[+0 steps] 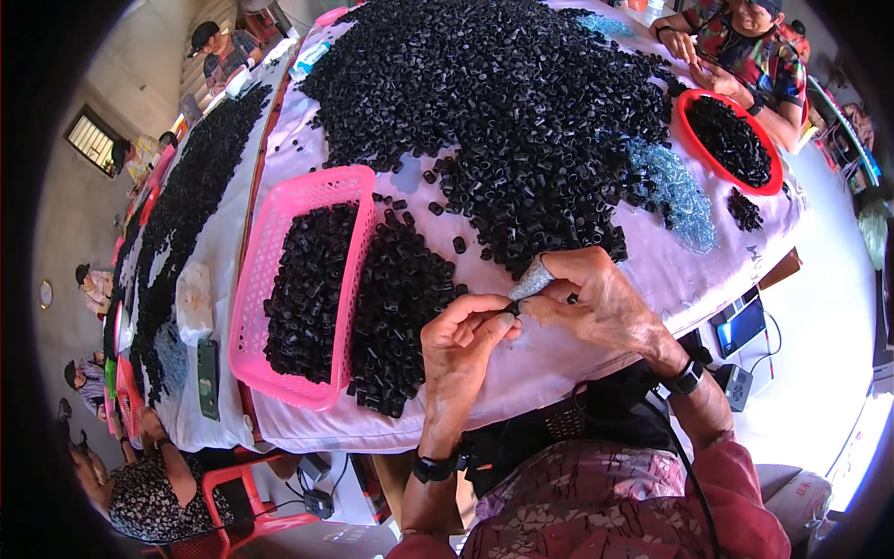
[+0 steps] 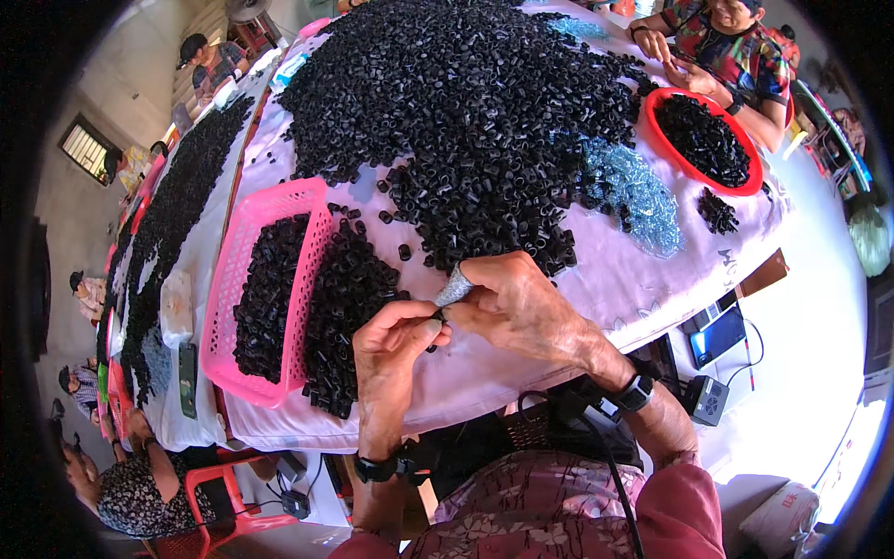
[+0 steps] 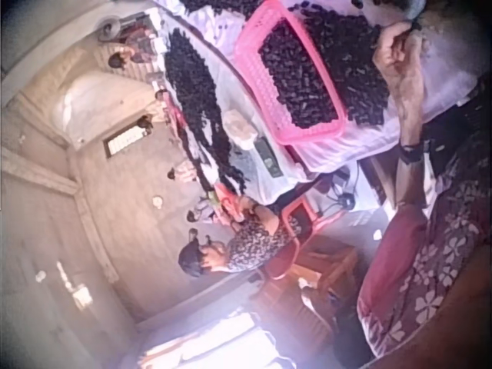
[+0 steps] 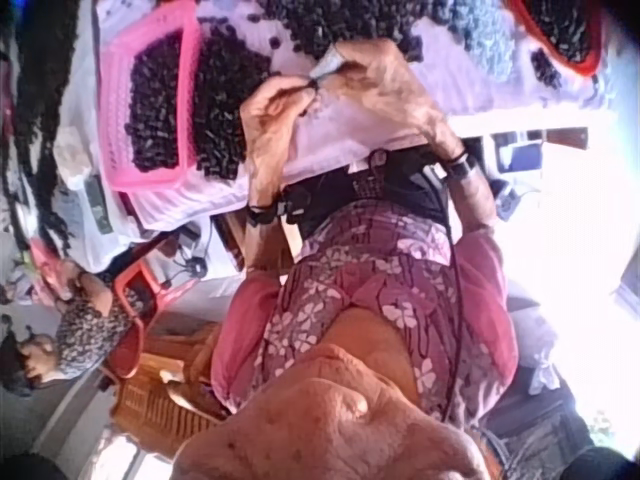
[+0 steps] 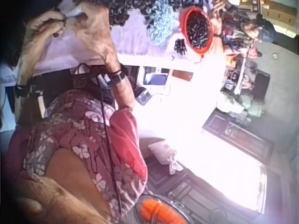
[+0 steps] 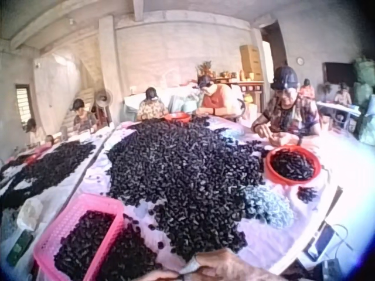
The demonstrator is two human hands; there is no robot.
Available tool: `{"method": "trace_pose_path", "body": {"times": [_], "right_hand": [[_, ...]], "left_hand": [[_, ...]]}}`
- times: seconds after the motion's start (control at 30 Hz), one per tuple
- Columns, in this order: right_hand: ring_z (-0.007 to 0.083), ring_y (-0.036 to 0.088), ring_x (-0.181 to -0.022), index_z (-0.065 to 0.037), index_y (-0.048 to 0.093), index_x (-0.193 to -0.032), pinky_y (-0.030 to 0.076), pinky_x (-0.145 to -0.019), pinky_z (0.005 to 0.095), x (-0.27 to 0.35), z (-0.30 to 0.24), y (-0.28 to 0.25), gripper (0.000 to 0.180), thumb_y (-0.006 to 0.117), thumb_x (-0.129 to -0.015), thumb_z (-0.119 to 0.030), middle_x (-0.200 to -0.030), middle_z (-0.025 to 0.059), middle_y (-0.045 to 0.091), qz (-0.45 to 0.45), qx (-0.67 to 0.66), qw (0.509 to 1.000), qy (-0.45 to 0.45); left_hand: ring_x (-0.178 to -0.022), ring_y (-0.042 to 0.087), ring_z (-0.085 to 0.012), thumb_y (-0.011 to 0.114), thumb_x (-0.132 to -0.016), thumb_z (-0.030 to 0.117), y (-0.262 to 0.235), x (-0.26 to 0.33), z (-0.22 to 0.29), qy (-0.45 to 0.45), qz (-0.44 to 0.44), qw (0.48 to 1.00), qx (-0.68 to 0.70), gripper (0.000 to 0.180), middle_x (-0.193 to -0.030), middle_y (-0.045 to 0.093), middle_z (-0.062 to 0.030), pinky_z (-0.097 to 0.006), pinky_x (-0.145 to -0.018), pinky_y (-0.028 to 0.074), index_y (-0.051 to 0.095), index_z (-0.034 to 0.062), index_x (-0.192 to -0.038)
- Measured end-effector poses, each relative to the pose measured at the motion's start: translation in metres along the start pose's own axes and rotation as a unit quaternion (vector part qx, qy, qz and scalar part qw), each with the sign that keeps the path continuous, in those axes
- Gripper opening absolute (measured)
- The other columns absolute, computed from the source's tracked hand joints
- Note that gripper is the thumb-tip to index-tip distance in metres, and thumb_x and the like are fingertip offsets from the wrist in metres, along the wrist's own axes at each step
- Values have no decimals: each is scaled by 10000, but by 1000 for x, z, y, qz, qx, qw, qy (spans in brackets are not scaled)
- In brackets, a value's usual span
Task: The person picks up a black plastic clip and a small metal spring, inserts the spring into the clip, and places the assembled piece on the table, repeating the process for several more units.
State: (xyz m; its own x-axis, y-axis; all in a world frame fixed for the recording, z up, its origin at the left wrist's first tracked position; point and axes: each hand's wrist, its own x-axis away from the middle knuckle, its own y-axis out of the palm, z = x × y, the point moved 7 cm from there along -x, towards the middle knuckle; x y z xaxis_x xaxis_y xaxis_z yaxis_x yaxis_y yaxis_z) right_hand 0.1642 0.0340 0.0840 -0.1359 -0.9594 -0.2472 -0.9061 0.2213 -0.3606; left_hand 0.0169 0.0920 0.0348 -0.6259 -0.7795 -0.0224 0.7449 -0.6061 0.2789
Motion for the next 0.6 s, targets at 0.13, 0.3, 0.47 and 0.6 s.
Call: {"method": "trace_pose_path", "body": {"times": [0.13,0.3,0.47,0.6], "right_hand": [[92,650,-740,57,618,-844,521,-592,275,10,16,6,84,678,-853,0,-784,103,676,19,-126,988,88],[98,653,-840,69,644,-949,551,-671,256,19,18,13,67,650,-899,25,-874,81,694,39,-217,970,104],[106,661,-849,59,659,-1009,562,-718,267,27,20,19,119,654,-894,30,-874,72,694,75,-275,950,124],[124,680,-860,46,662,-1023,570,-752,267,33,20,19,140,667,-889,5,-927,78,690,116,-217,967,71]], "left_hand": [[-848,679,-163,635,-890,-60,0,0,-11,-13,-5,999,44,145,-961,685,-113,-292,-792,576,652,-60,-1035],[-804,670,-177,642,-883,-31,-3,1,-17,-18,11,998,52,174,-930,698,-132,-287,-770,551,649,-56,-1054],[-805,668,-175,644,-883,-25,-3,4,-17,-14,22,998,55,181,-938,699,-135,-286,-775,549,644,-57,-1061],[-811,671,-181,642,-882,-29,0,6,-15,-3,23,998,54,171,-958,697,-135,-293,-774,554,644,-53,-1052]]}}
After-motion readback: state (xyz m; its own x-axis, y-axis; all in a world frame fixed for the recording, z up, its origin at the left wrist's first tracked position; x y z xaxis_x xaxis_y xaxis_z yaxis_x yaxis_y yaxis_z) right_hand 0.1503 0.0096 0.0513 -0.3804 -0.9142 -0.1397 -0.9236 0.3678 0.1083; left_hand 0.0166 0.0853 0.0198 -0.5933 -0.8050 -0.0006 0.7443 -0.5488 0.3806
